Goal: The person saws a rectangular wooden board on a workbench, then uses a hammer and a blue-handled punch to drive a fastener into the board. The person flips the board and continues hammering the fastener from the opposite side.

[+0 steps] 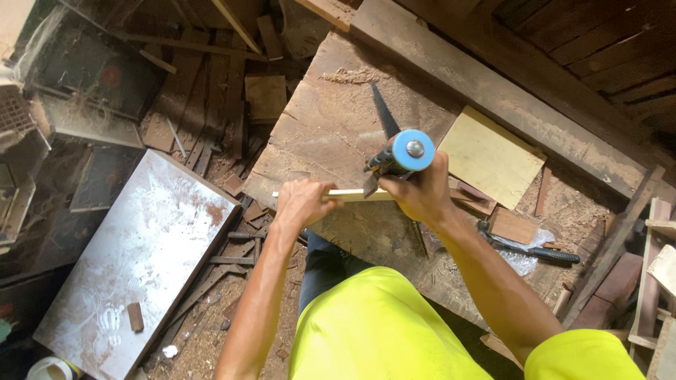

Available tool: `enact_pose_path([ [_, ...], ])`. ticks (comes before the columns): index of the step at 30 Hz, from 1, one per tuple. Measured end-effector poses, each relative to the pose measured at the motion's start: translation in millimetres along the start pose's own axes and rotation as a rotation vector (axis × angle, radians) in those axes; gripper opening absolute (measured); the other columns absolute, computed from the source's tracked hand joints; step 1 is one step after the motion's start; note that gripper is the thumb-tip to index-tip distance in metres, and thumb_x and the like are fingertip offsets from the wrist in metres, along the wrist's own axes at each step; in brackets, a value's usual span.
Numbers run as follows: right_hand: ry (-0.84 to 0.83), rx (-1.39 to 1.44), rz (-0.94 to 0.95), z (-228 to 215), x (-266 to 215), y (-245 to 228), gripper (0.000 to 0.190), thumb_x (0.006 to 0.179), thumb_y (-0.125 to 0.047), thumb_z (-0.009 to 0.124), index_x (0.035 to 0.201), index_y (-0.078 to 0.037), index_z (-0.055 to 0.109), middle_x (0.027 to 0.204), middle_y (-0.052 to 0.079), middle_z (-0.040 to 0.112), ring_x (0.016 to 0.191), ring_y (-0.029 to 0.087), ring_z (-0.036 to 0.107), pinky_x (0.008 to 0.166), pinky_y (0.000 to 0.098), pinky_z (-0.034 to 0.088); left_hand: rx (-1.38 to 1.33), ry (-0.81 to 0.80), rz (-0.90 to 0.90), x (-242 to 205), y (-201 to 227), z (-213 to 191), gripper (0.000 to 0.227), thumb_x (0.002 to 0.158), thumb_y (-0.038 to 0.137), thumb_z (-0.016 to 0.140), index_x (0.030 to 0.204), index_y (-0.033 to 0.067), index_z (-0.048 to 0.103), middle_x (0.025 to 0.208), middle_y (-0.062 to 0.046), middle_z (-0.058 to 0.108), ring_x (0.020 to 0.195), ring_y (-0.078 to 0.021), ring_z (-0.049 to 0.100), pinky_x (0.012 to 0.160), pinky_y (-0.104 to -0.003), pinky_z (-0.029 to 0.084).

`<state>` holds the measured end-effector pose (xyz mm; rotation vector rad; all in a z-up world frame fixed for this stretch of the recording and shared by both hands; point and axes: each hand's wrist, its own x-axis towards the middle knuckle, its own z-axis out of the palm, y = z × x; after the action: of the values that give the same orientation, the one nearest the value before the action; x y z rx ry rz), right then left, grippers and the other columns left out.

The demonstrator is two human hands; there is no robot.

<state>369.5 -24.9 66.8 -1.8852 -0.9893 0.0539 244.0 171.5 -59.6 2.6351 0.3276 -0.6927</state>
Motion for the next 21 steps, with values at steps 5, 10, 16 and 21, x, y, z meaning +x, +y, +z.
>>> enact_pose_path([
  [5,-0.001,-0.016,0.030,-4,2,-10,0.031,0.073,-0.002,0.081,0.102,0.001,0.069,0.084,0.010,0.075,0.074,0.016,0.074,0.067,0.0297,0.059,-0.392,0.534,0.490,-15,24,-33,0.104,0.068,0.058,0.089,0.150,0.0174,0.041,0.142,-0.021,0.056,0.117,-0.0329,0.054,0.091,-0.052,0.042],
  [10,-0.054,0.047,-0.002,-1,-1,-18,0.025,0.078,-0.002,0.080,0.099,-0.004,0.065,0.087,0.007,0.075,0.076,0.015,0.074,0.068,0.0287,0.062,-0.870,0.456,0.651,-10,68,-29,0.086,0.076,0.034,0.089,0.144,0.0104,0.043,0.140,-0.021,0.059,0.132,-0.0362,0.056,0.110,-0.053,0.044],
  [16,-0.081,-0.056,0.150,20,-17,-10,0.017,0.083,0.001,0.076,0.093,-0.004,0.063,0.081,0.009,0.072,0.072,0.016,0.074,0.064,0.0319,0.059,-1.066,0.285,0.554,13,76,-26,0.062,0.072,0.020,0.083,0.125,0.0088,0.051,0.111,-0.015,0.077,0.107,-0.0231,0.077,0.100,-0.040,0.062],
  [21,0.042,0.128,0.140,25,-37,13,0.035,0.069,0.014,0.074,0.100,-0.002,0.066,0.093,0.014,0.077,0.089,0.020,0.077,0.077,0.0327,0.065,-0.803,0.436,0.705,30,59,-14,0.082,0.059,0.028,0.094,0.128,0.0071,0.055,0.126,-0.018,0.068,0.123,-0.0285,0.062,0.111,-0.047,0.048],
])
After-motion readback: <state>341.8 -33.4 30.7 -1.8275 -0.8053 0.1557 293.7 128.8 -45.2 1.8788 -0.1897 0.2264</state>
